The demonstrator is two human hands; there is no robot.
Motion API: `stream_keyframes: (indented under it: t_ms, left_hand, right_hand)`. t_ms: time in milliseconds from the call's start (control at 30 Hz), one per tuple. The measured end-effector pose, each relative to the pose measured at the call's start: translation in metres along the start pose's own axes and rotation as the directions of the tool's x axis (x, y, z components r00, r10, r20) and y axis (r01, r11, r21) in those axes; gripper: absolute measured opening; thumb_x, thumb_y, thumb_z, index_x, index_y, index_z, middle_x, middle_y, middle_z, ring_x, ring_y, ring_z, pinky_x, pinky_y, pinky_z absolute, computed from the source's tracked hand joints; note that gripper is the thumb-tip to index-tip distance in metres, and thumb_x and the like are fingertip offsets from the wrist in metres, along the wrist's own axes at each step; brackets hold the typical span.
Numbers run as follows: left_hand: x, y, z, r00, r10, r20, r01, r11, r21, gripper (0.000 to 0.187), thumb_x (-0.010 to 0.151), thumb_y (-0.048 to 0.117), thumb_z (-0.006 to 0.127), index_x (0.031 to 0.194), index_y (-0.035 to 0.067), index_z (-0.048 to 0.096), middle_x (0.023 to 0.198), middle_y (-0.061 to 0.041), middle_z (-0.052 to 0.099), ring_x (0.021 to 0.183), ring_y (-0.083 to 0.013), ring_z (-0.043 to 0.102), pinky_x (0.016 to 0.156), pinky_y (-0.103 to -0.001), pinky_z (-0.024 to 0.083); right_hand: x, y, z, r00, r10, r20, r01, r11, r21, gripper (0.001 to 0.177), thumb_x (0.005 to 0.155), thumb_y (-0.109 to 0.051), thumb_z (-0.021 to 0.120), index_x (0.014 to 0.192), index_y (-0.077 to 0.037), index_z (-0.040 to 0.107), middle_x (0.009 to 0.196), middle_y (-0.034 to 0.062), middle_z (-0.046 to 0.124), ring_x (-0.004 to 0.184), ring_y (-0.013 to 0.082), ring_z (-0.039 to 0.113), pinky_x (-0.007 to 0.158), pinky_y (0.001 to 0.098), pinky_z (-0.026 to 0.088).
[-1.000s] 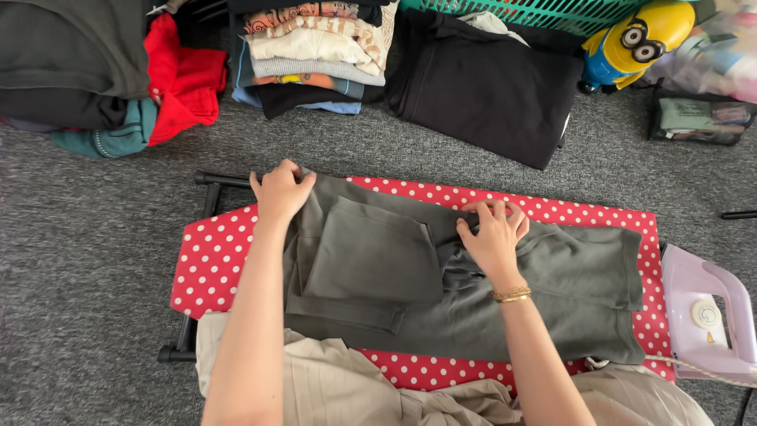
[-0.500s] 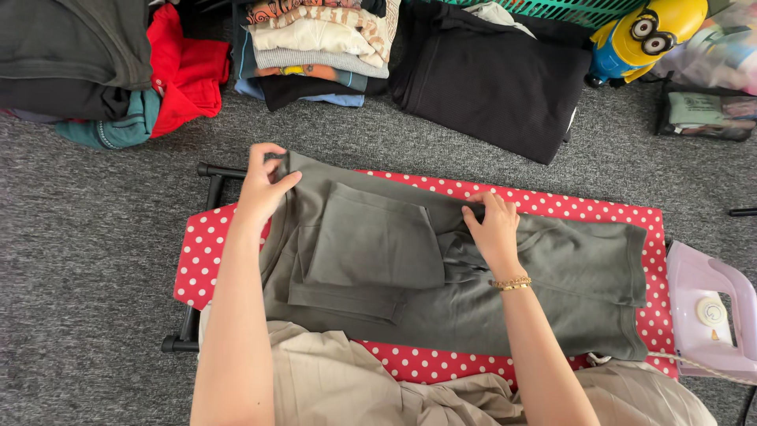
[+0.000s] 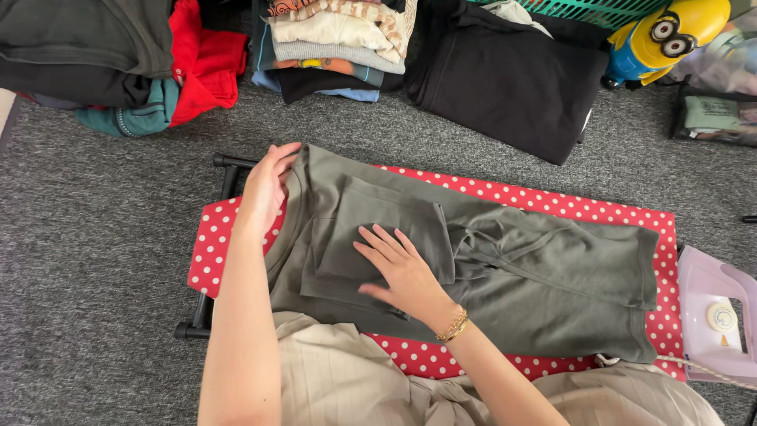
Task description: The person irons a gray t-shirt on a red polka-dotted ironing board, then folds it neatly. Next, they unfold a black long-sleeved shirt, smooth it out, and fold it as well. The person handles each garment one at a time, placing the folded items aside.
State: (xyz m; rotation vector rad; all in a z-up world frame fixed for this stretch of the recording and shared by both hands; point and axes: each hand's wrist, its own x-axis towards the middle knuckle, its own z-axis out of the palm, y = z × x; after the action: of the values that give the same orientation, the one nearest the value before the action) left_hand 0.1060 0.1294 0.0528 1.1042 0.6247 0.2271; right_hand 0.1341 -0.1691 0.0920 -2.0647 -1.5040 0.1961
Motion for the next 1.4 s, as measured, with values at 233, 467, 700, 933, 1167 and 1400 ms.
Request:
stream_keyframes:
  t_ms: [233, 467, 700, 933, 1167, 1400]
  left_hand:
    - [0.010, -0.012, -0.003, 0.984, 0.172, 0.039, -0.176, 0.948, 0.264, 0.040, 0.099, 0.012, 0.059, 0.139, 0.009, 0.062, 0.138, -0.008, 0.064, 0.131, -0.0150, 0.057, 0.109, -0.029, 0.041]
    - [0.017, -0.022, 0.002, 0.986, 0.144, -0.085, -0.109, 0.939, 0.325, 0.035, 0.100, 0.021, 0.065, 0.132, 0.006, 0.067, 0.125, -0.005, 0.071, 0.118, -0.0121, 0.061, 0.103, -0.027, 0.043]
    - [0.026, -0.047, 0.020, 0.873, 0.486, -0.049, -0.253, 0.535, 0.806, 0.039, 0.096, 0.016, 0.066, 0.132, 0.002, 0.062, 0.120, -0.015, 0.069, 0.110, -0.0294, 0.066, 0.099, -0.039, 0.048]
    - [-0.008, -0.031, 0.047, 0.562, 0.744, 0.361, -0.449, -0.092, 0.889, 0.048, 0.090, 0.014, 0.070, 0.133, -0.002, 0.056, 0.124, -0.020, 0.065, 0.121, -0.0421, 0.057, 0.105, -0.049, 0.042]
    - [-0.084, -0.034, 0.148, 0.644, 0.449, 0.619, -0.725, 0.100, 0.682, 0.020, 0.091, 0.014, 0.067, 0.108, 0.004, 0.068, 0.113, -0.013, 0.065, 0.114, -0.0340, 0.060, 0.101, -0.046, 0.048]
    - [-0.132, -0.105, 0.230, 0.755, 0.373, 0.539, -0.618, 0.131, 0.775, 0.031, 0.091, 0.024, 0.076, 0.103, 0.002, 0.058, 0.106, -0.012, 0.060, 0.108, -0.0326, 0.059, 0.092, -0.043, 0.050]
  right_hand:
    - [-0.008, 0.003, 0.005, 0.993, 0.100, -0.057, -0.093, 0.990, 0.109, 0.049, 0.093, -0.003, 0.064, 0.142, -0.012, 0.061, 0.150, 0.0033, 0.060, 0.146, 0.0243, 0.048, 0.124, 0.0470, 0.032]
    - [-0.019, -0.012, 0.008, 0.999, -0.015, 0.030, 0.015, 1.000, -0.008, 0.048, 0.090, -0.009, 0.069, 0.138, -0.011, 0.062, 0.147, 0.0033, 0.060, 0.143, 0.0245, 0.050, 0.123, 0.0476, 0.032]
    - [-0.026, -0.012, 0.003, 1.000, -0.009, -0.027, 0.012, 0.996, 0.094, 0.043, 0.093, -0.021, 0.073, 0.132, -0.006, 0.064, 0.148, 0.0108, 0.057, 0.143, 0.0298, 0.047, 0.121, 0.0496, 0.032]
    - [-0.054, 0.004, -0.038, 0.950, 0.177, -0.258, -0.159, 0.983, 0.088, 0.026, 0.093, -0.011, 0.069, 0.120, -0.008, 0.070, 0.136, 0.0085, 0.064, 0.125, 0.0303, 0.059, 0.109, 0.0433, 0.046]
    - [-0.125, 0.048, -0.073, 0.838, 0.396, -0.375, -0.435, 0.900, -0.020, 0.026, 0.090, -0.011, 0.071, 0.116, -0.008, 0.070, 0.118, 0.0088, 0.064, 0.107, 0.0323, 0.058, 0.096, 0.0429, 0.049]
    - [-0.204, 0.108, -0.094, 0.654, 0.664, -0.362, -0.740, 0.660, -0.127, 0.040, 0.080, -0.017, 0.077, 0.118, -0.012, 0.063, 0.118, 0.0131, 0.056, 0.102, 0.0377, 0.061, 0.083, 0.0474, 0.052]
